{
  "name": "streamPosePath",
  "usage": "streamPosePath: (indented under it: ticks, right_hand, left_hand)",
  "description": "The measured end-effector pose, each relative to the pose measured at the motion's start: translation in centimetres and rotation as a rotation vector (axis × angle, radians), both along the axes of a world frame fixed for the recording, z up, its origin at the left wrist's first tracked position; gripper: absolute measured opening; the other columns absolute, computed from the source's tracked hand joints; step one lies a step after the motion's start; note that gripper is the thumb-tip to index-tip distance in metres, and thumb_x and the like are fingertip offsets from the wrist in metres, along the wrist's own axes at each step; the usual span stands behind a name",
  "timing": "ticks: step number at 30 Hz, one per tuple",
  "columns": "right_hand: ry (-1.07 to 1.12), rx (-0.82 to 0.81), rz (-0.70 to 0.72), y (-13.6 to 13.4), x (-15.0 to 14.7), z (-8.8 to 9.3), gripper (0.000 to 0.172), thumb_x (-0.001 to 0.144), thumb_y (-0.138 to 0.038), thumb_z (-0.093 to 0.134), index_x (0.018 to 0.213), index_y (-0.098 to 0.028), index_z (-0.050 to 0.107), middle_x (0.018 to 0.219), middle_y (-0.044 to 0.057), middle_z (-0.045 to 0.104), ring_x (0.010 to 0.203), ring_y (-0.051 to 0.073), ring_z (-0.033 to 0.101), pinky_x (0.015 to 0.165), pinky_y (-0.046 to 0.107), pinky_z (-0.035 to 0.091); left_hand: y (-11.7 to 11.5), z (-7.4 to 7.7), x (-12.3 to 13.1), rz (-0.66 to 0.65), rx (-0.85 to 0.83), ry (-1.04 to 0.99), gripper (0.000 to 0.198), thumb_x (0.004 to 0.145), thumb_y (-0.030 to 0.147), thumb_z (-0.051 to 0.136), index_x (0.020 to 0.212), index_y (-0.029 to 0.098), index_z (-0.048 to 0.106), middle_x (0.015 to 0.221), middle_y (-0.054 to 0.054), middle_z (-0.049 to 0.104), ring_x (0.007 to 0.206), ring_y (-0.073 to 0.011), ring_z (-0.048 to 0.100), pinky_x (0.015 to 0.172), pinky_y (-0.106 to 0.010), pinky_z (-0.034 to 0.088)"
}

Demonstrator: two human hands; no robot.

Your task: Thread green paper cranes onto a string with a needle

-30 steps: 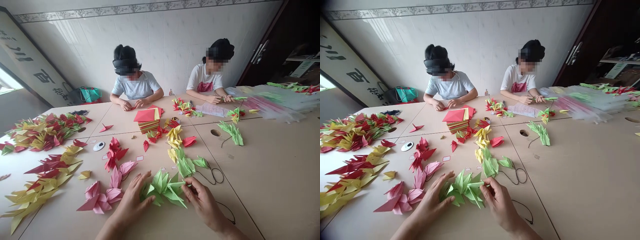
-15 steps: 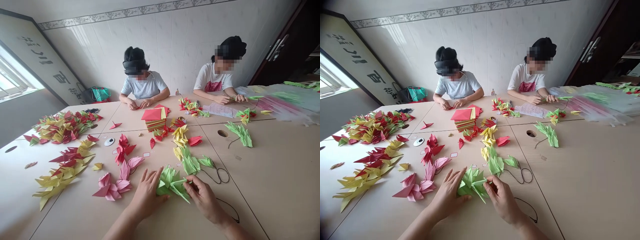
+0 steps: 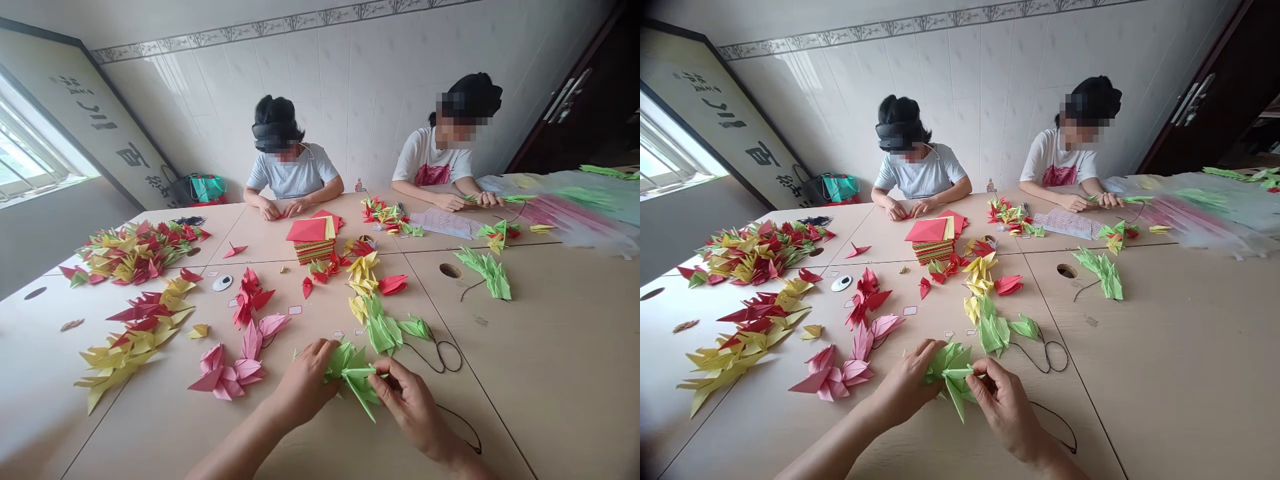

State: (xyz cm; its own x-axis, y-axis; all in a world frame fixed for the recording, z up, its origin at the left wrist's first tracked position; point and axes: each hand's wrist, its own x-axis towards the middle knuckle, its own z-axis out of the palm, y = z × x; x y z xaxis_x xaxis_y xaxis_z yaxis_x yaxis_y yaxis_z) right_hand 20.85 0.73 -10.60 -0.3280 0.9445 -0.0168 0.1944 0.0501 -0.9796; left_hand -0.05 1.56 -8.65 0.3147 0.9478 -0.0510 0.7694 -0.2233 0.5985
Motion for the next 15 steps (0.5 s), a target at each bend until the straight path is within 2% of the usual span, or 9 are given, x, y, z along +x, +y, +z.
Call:
streamPosePath:
  ticks: [2,7,15]
  right_hand:
    - [0.024,-0.026,-0.042,0.2,0.2,0.0,0.033,0.089,-0.053,0.052,0.079,-0.021,0.053,0.059,-0.006,0.038,0.054,0.012,0.037,0.049,0.022,0.034]
    - [0.039,-0.095,-0.156,0.8,0.7,0.2,0.039,0.086,-0.059,0.053,0.077,-0.021,0.052,0.055,-0.005,0.043,0.052,0.013,0.042,0.050,0.024,0.037]
    - [0.059,-0.135,-0.165,1.0,1.0,1.4,0.038,0.087,-0.058,0.054,0.076,-0.021,0.053,0.056,-0.004,0.048,0.053,0.013,0.047,0.052,0.025,0.042]
  left_hand:
    - [0.6,0.5,-0.5,0.020,-0.020,-0.038,0.050,0.073,0.013,0.061,0.122,0.022,0.055,0.115,-0.009,0.064,0.086,-0.0242,0.065,0.076,-0.037,0.055]
    - [1.6,1.9,-2.7,0.116,-0.024,-0.134,0.050,0.076,0.022,0.062,0.125,0.022,0.053,0.112,-0.008,0.064,0.095,-0.0240,0.062,0.081,-0.034,0.054]
    - [1.0,3.1,-5.1,0.250,-0.146,-0.310,0.053,0.079,0.030,0.064,0.130,0.024,0.051,0.099,-0.004,0.064,0.079,-0.0173,0.062,0.071,-0.030,0.055]
